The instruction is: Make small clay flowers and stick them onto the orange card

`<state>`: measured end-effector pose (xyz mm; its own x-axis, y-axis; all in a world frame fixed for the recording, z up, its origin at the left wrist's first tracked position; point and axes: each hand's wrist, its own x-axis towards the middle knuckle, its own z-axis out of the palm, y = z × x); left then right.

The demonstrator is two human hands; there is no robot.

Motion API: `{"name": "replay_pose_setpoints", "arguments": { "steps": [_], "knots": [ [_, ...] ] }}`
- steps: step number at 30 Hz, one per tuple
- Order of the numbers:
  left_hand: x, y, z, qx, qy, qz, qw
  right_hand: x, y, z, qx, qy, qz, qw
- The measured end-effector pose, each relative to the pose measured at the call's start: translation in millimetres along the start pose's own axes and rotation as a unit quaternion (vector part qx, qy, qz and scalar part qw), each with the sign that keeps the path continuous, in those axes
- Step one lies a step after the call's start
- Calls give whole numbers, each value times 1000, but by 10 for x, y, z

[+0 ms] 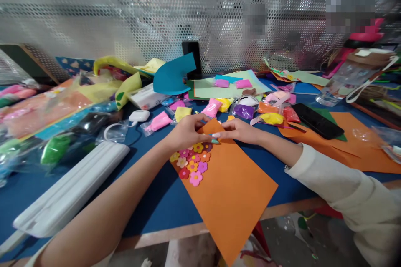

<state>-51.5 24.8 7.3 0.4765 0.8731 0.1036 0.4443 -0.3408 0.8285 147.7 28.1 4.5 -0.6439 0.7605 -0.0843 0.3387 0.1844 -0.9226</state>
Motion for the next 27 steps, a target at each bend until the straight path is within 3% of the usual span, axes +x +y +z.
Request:
{"name": "replay_pose_setpoints", "arguments": {
  "steps": [3, 10, 18, 22, 27],
  "knots": [
    [-2, -4, 23, 0, 7, 9, 1000, -5, 12, -15, -54, -22, 3, 998],
    [9, -1, 22, 18, 11, 16, 1000, 17, 53, -11, -114, 8, -31, 993],
    [27, -20, -19, 30, -18, 3, 999, 37, 78, 12, -53, 54, -11, 997],
    [34, -22, -26, 38, -19, 0, 999, 12, 58, 18, 17, 59, 34, 998],
    [41, 11, 6, 37, -6, 7, 999, -5, 50, 8, -16, 67, 47, 997]
  ]
}}
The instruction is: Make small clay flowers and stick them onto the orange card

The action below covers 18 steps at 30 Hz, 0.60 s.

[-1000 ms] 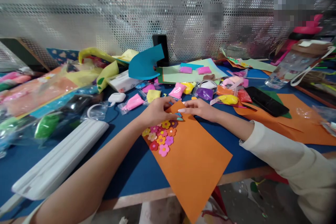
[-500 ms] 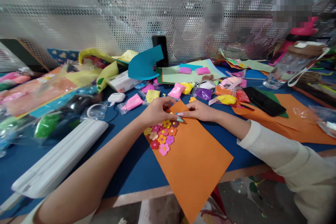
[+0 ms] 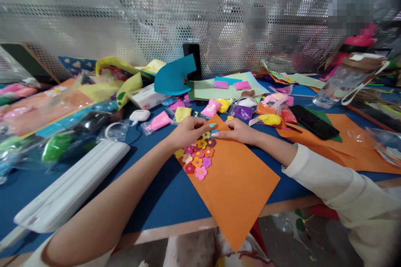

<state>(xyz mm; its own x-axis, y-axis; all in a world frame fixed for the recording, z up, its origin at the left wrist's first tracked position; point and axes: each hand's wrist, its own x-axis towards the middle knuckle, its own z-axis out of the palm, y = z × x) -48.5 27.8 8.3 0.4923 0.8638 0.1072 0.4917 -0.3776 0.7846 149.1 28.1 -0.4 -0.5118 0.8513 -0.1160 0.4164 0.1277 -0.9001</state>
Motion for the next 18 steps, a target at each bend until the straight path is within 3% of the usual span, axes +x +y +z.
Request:
{"name": "replay_pose_setpoints", "arguments": {
  "steps": [4, 10, 13, 15, 18],
  "knots": [
    [0, -2, 3, 2, -3, 3, 1000, 5, 15, 15, -4, 11, 5, 1000],
    [-19, 7, -123, 2, -29, -3, 1000, 16, -3, 32, 172, 59, 51, 982],
    [-30, 6, -192, -6, -49, -48, 998, 33, 4, 20, 213, 87, 63, 971],
    [-28, -20, -210, -17, -40, -80, 996, 41, 12, 17, 214, 105, 59, 969],
    [-6, -86, -204, -42, 19, -90, 995, 45, 14, 22, 221, 142, 44, 964]
  ]
}}
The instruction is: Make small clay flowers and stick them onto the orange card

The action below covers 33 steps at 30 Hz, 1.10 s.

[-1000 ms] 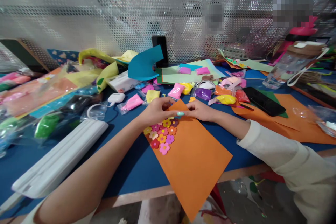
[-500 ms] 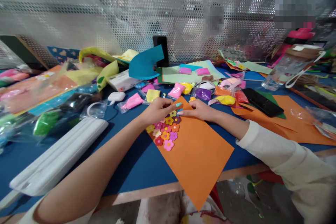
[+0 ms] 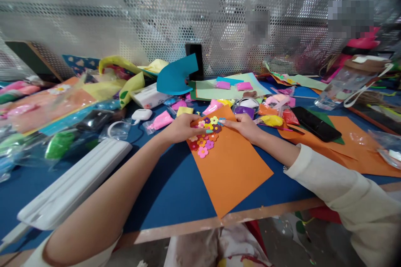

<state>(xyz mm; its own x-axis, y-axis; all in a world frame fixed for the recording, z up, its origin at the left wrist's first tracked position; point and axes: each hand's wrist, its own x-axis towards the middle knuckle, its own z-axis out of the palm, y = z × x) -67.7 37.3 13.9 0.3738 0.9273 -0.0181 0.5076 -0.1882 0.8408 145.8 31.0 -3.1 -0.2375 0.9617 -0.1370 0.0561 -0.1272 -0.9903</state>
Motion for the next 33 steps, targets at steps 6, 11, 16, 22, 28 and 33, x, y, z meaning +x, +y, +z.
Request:
{"name": "replay_pose_setpoints", "arguments": {
  "steps": [6, 11, 16, 22, 28, 33],
  "knots": [
    [56, -65, 3, -117, 136, 15, 984, 46, 10, -33, 51, 118, -73, 989],
    [30, -31, 54, -172, 82, 1, 982, 93, 8, -75, 68, 169, -98, 978],
    [39, -17, 104, -203, 58, 5, 978, 25, -69, -19, 113, 108, -93, 983],
    [40, -57, 88, -200, 56, 10, 978, -12, -92, 10, 155, 81, -79, 981],
    [27, -49, 112, -200, 67, 17, 977, -6, -58, -13, 170, 23, -53, 984],
    [28, -31, 114, -201, 84, 16, 976, 11, -58, -25, 213, 39, -31, 976]
  ]
}}
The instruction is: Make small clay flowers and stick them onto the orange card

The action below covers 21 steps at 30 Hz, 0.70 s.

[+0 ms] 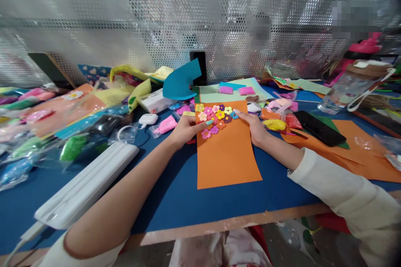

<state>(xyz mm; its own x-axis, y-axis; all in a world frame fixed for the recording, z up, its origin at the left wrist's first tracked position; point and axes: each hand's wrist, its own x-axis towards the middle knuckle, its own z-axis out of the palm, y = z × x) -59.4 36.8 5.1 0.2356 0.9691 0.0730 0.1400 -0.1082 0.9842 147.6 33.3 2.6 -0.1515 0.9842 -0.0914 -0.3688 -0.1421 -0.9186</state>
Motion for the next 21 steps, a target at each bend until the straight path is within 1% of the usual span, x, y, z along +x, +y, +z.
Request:
{"name": "replay_pose_setpoints", "arguments": {
  "steps": [4, 12, 21],
  "knots": [
    [-15, 4, 14, -10, 4, -6, 1000, -5, -7, 16, -12, 14, -13, 1000],
    [-61, 40, 90, -57, 15, 12, 998, -27, 3, 40, -31, -9, 14, 999],
    [-49, 28, 79, -73, 30, 7, 997, -1, 32, 22, -23, -23, 12, 999]
  ]
}}
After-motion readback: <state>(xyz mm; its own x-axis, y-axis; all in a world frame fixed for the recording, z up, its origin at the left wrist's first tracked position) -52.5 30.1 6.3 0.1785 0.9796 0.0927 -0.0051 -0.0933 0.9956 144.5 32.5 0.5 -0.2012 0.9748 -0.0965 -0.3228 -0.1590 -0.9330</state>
